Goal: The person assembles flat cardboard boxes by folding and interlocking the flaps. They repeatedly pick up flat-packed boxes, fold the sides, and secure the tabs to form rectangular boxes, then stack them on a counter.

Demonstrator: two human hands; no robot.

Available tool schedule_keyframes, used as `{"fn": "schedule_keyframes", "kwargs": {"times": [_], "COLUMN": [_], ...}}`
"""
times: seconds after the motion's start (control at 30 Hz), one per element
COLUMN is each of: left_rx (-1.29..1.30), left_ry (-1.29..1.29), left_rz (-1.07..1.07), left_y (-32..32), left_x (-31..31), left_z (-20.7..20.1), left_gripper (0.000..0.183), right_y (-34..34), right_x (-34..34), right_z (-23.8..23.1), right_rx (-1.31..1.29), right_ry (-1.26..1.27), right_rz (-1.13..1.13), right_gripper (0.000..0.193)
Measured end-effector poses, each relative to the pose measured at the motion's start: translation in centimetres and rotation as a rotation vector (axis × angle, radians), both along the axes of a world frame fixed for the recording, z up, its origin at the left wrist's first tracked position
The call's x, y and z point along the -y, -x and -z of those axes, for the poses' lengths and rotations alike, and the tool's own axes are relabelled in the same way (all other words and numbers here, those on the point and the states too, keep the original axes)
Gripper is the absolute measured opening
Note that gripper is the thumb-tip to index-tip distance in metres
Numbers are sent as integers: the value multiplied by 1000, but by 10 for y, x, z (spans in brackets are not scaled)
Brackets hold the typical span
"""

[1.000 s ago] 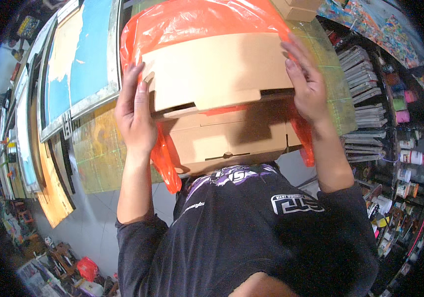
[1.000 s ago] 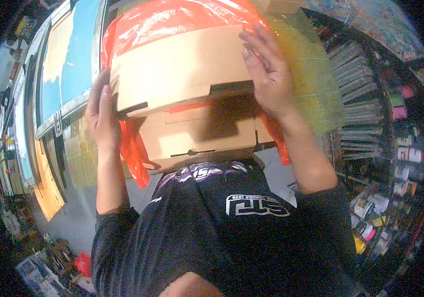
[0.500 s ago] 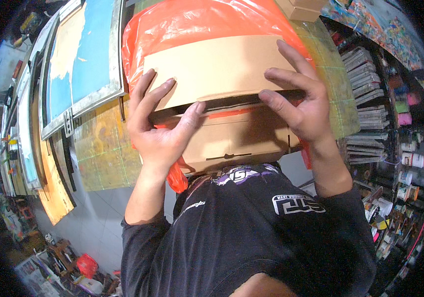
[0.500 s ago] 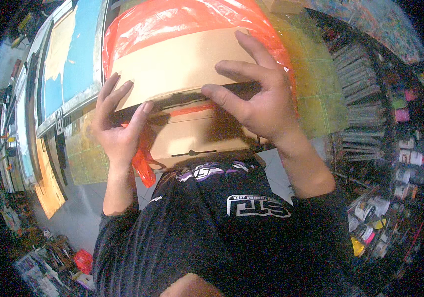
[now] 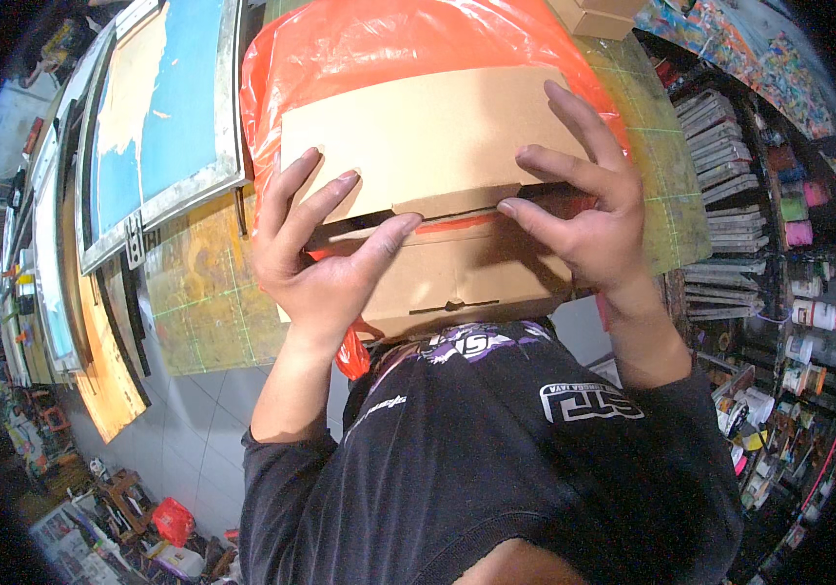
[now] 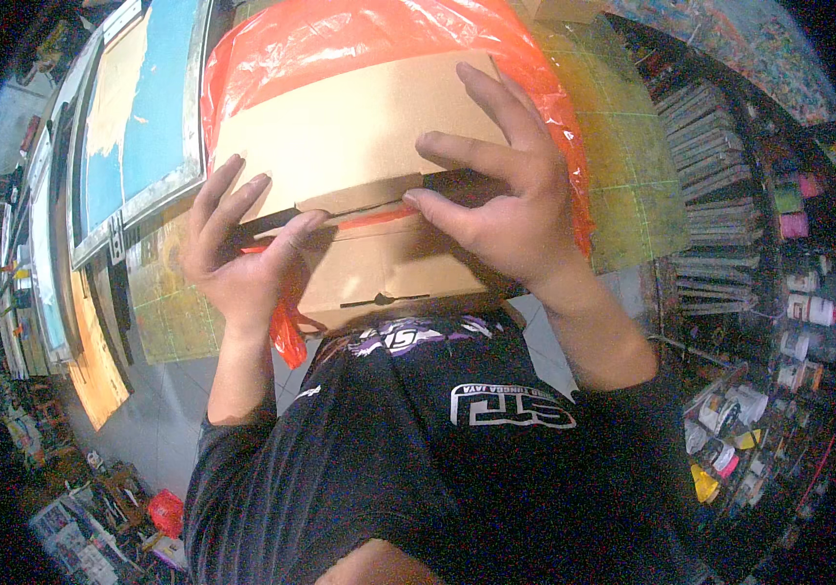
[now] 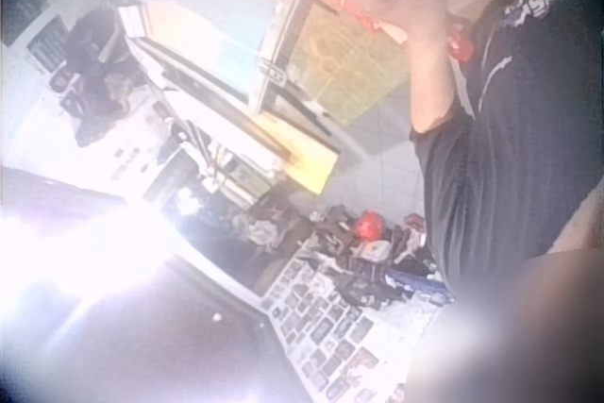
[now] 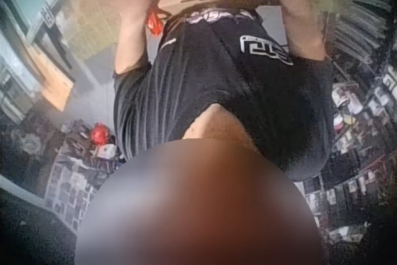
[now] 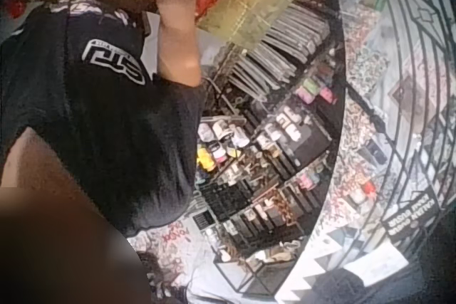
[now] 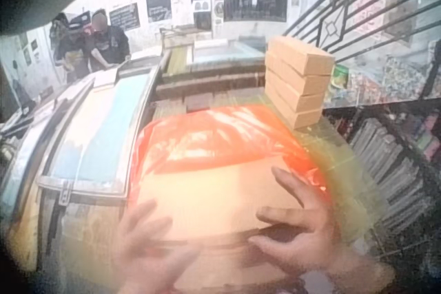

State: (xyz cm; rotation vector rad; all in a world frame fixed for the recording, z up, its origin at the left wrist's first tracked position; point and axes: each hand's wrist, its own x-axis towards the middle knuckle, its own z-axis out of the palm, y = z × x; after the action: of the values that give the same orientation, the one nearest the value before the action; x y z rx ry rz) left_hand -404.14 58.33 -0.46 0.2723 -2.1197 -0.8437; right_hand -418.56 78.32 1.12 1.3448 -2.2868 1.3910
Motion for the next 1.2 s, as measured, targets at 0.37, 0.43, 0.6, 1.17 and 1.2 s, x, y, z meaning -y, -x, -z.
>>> {"fn": "schedule_keyframes", "kwargs": {"times": [0.37,0.43,0.6,1.17,1.2], "left_rx": [-20,-13,-33,209,231], "left_ry": [99,108,110,533,518], "left_rz": [-41,-39,-36,84,133], "left_y": [-5,-5,-3,11,13], "left_x": [-4,-4,-2,-1,-2], "left_z": [12,13,18,-22,-22], "left_gripper": [52,52,52,31,29], "right_y": [-3,-3,-3,-4,-4], "right_x": [0,-1,0,6,7], "right_z": [2,3,4,-3,-3], "right_rx": [-71,-74,-67,-508,-501], "right_ry": [23,19,13,-226,-209], "right_rz": [-21,-18,6,58,58], "right_gripper": [41,41,36,32,32]}}
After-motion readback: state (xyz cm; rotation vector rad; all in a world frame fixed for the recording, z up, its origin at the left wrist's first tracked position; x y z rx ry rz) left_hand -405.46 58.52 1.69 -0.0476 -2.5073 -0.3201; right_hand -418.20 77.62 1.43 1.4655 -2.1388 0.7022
